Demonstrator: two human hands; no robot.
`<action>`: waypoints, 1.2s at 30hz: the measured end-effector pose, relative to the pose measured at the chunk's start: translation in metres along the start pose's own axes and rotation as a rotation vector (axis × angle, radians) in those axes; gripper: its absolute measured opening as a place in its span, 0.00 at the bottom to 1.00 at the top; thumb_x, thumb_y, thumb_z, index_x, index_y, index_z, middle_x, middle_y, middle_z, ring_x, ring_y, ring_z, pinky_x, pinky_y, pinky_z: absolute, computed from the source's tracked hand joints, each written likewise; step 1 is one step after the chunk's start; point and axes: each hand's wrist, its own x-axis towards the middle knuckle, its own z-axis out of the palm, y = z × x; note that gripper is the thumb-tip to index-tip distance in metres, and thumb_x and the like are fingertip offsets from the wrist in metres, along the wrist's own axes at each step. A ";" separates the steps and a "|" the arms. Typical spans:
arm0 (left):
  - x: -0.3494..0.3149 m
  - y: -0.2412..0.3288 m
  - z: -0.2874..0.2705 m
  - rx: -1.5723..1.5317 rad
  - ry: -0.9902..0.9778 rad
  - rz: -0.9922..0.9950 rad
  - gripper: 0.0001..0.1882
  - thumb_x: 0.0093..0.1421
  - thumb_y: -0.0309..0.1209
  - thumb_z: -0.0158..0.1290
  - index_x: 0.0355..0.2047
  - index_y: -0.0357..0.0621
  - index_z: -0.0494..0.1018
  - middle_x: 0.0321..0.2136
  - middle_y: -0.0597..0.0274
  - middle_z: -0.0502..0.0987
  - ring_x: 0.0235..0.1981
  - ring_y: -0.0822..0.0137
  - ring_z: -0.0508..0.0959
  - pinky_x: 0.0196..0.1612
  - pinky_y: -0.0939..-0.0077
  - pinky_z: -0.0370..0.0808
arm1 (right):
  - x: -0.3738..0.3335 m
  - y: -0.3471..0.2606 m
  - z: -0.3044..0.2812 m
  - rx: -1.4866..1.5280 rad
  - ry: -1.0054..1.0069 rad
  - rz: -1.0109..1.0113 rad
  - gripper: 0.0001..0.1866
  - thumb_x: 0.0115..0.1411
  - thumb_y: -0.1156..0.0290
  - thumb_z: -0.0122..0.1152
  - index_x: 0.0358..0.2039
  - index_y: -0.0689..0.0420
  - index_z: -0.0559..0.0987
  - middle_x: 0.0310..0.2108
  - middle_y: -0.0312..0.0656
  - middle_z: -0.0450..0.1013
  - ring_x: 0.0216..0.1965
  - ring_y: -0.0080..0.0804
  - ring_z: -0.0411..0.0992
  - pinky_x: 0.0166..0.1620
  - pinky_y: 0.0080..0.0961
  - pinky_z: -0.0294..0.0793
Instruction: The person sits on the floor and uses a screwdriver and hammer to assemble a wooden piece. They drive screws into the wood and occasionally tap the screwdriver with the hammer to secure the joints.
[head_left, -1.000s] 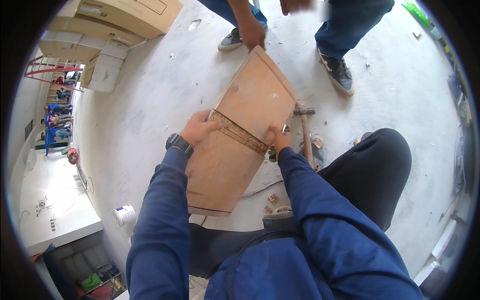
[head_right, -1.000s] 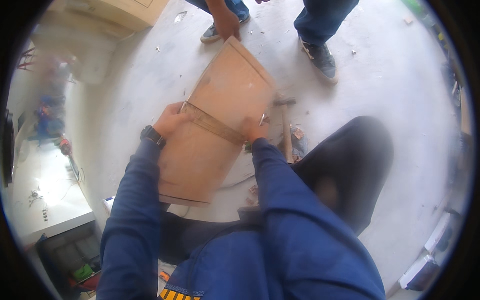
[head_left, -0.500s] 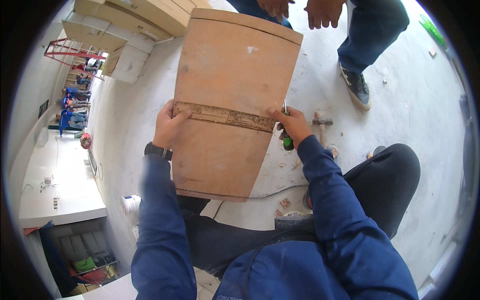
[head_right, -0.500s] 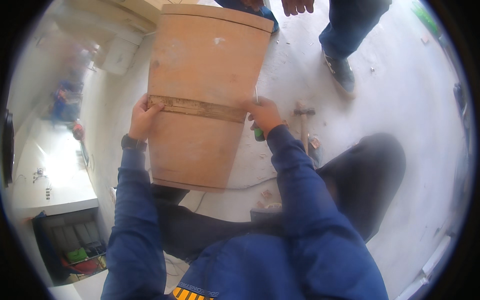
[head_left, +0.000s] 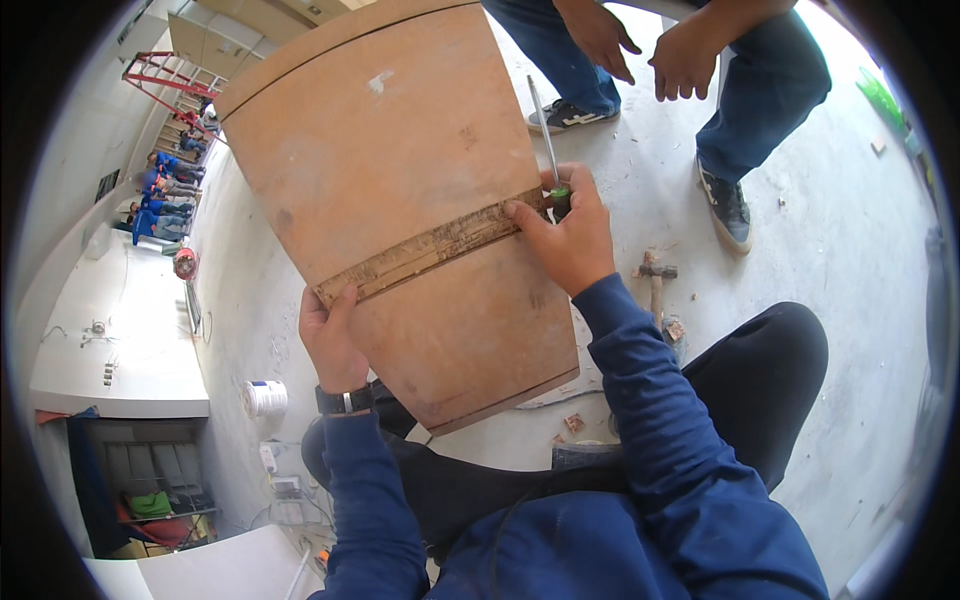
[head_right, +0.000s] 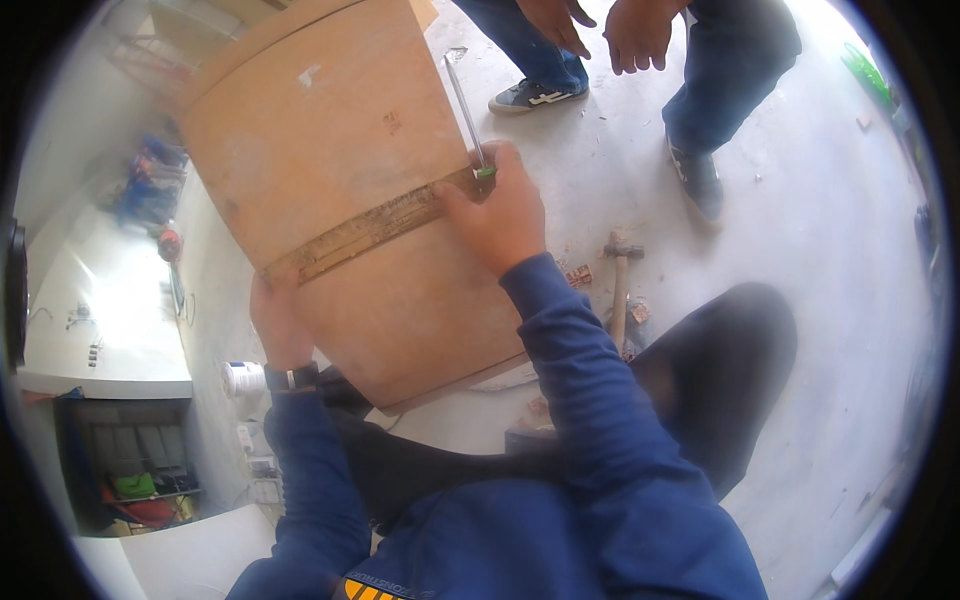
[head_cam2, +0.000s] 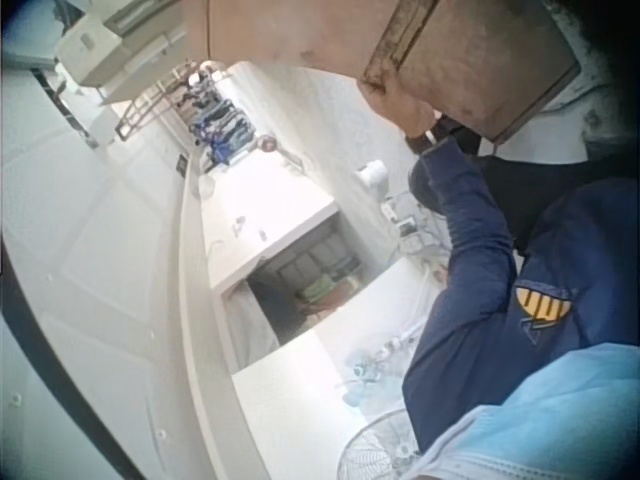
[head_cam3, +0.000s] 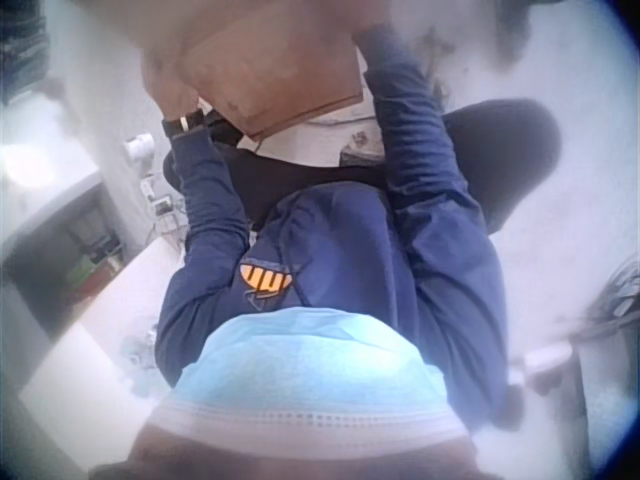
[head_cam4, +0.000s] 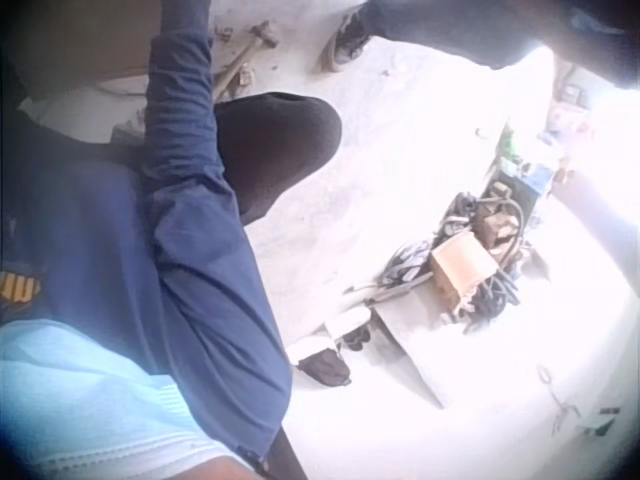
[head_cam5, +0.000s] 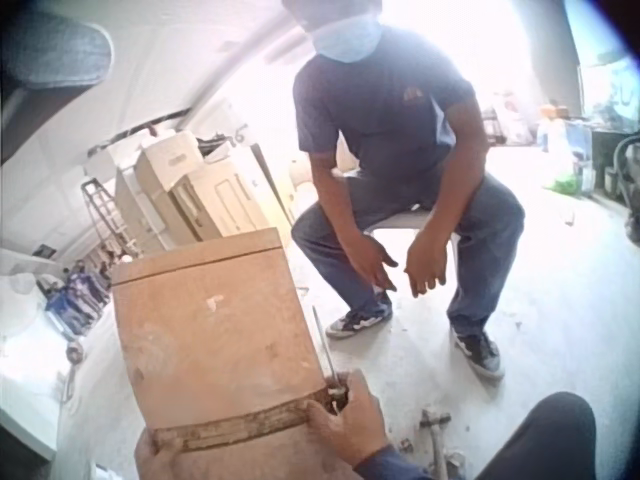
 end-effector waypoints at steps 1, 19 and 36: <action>-0.004 0.001 -0.001 -0.011 -0.001 -0.004 0.16 0.65 0.19 0.56 0.53 0.35 0.72 0.50 0.56 0.80 0.50 0.67 0.79 0.55 0.71 0.75 | -0.001 0.000 0.000 0.037 -0.004 0.052 0.23 0.51 0.65 0.79 0.40 0.60 0.74 0.32 0.43 0.78 0.34 0.31 0.77 0.40 0.29 0.77; -0.024 0.004 -0.012 -0.168 -0.003 -0.087 0.16 0.65 0.20 0.57 0.53 0.35 0.73 0.50 0.55 0.80 0.49 0.64 0.80 0.54 0.68 0.77 | -0.007 -0.010 0.005 -0.177 0.028 -0.249 0.09 0.55 0.66 0.70 0.34 0.54 0.80 0.43 0.39 0.77 0.45 0.43 0.75 0.45 0.37 0.77; -0.036 0.006 0.000 -0.112 0.032 -0.055 0.16 0.64 0.20 0.57 0.53 0.35 0.73 0.51 0.56 0.80 0.50 0.64 0.80 0.55 0.68 0.76 | 0.009 0.001 -0.006 0.037 0.121 0.182 0.14 0.63 0.62 0.67 0.39 0.61 0.82 0.31 0.47 0.80 0.32 0.37 0.78 0.38 0.32 0.77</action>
